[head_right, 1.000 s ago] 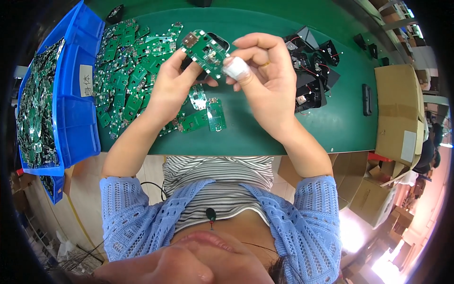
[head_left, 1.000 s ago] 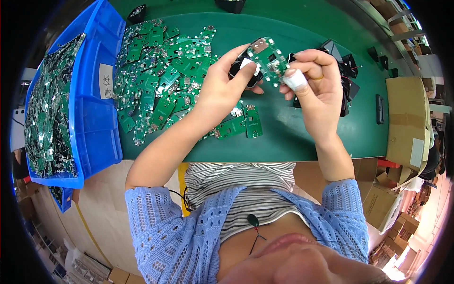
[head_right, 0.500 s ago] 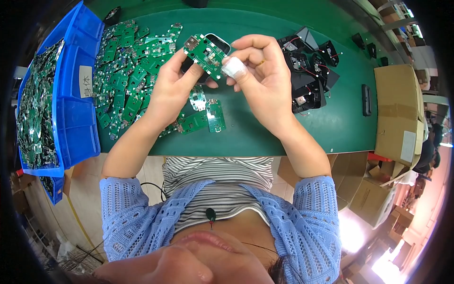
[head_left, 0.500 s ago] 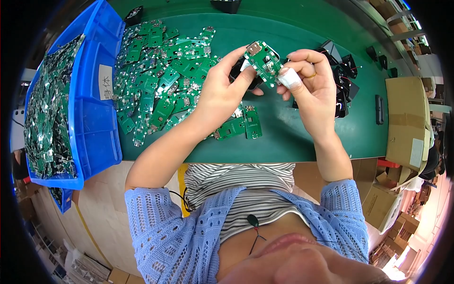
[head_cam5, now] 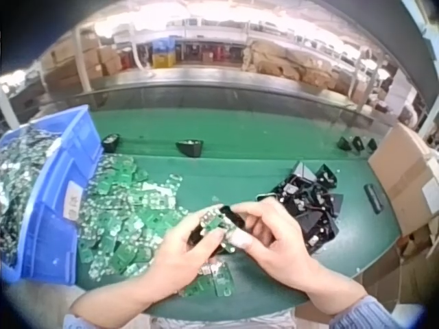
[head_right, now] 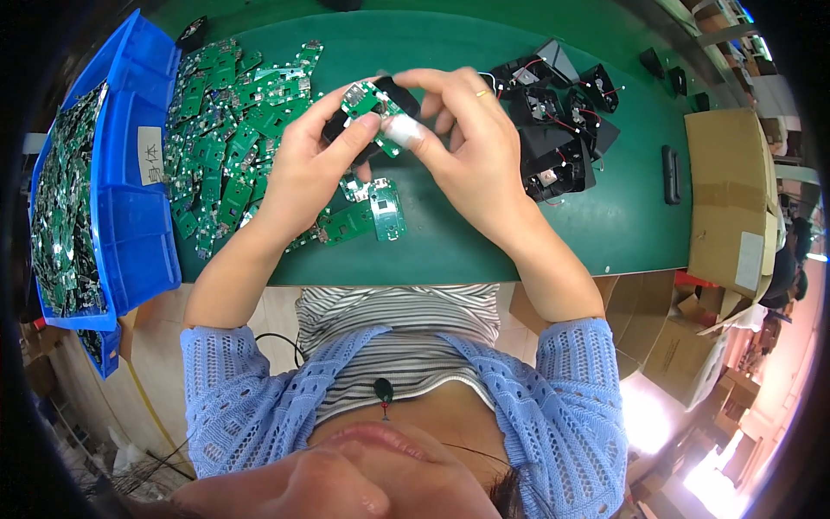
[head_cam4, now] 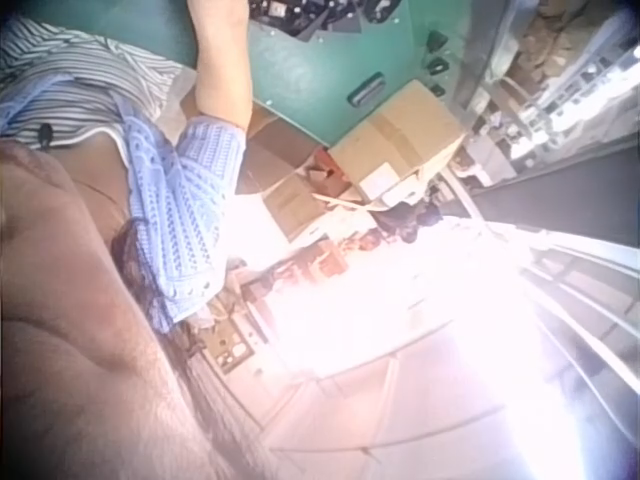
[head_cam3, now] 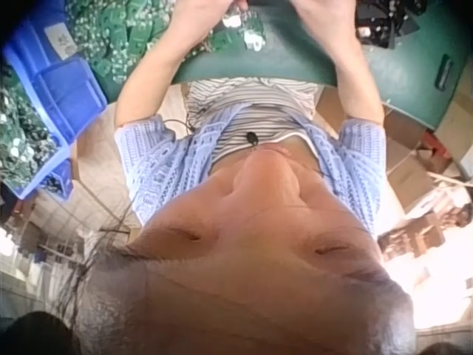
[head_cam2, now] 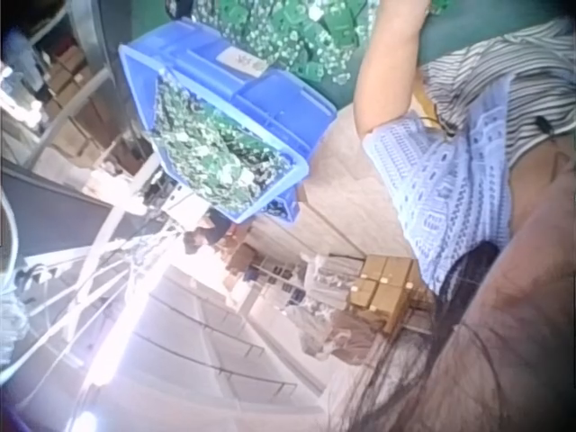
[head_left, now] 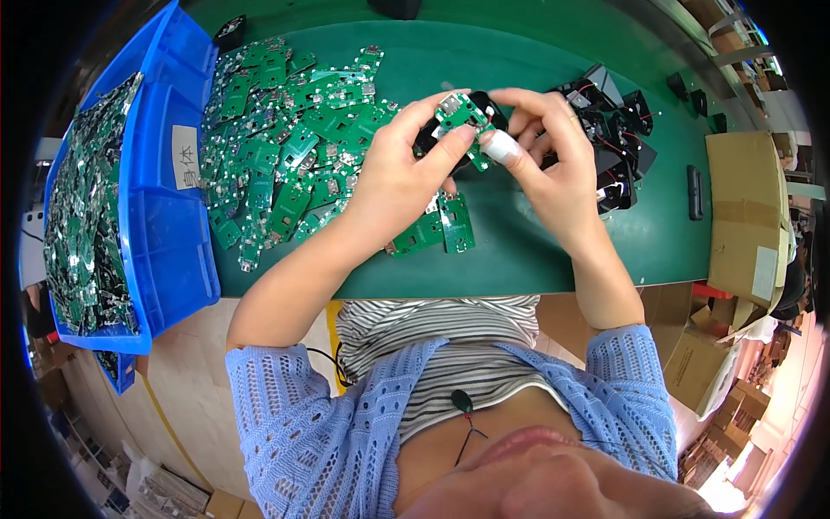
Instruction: The person assembles printed circuit boards into plastic housings by hand, integrating electronic components into the housings.
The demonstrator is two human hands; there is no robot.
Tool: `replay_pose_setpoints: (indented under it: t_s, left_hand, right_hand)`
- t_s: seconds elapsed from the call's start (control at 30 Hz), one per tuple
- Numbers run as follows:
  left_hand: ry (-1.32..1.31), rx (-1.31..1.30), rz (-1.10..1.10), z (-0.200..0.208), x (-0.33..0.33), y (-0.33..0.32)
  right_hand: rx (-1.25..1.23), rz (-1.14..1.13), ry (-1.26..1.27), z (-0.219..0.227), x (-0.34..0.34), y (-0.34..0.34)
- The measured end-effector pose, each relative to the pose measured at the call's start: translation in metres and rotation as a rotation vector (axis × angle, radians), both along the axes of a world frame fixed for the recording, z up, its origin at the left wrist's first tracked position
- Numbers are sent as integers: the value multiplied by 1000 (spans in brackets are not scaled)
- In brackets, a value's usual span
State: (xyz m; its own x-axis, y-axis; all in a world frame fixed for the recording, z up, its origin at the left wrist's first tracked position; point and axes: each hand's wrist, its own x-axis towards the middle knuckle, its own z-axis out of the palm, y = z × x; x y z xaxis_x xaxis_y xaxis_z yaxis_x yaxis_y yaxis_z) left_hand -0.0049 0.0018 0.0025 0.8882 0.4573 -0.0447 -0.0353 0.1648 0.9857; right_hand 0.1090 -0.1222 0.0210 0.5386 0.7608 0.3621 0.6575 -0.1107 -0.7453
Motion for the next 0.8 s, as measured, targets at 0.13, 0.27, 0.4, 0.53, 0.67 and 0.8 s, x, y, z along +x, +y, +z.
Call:
replay_pose_setpoints:
  t_s: [0.13, 0.27, 0.4, 0.53, 0.67, 0.8]
  left_hand:
    - [68, 180, -45, 2, -2, -5]
    - [-37, 10, 82, 10, -2, -9]
    - [-324, 854, 302, -8, 4, 2]
    - [-256, 862, 324, -1, 1, -5]
    - [-280, 930, 313, -2, 1, -3]
    - [-287, 659, 239, -5, 2, 0]
  right_hand:
    - [145, 38, -85, -5, -1, 3]
    - [176, 9, -274, -5, 2, 2]
    - [174, 39, -601, -8, 6, 6]
    - [86, 43, -689, -3, 3, 4]
    - [106, 82, -708, -4, 5, 3]
    - [172, 130, -275, -2, 0, 1]
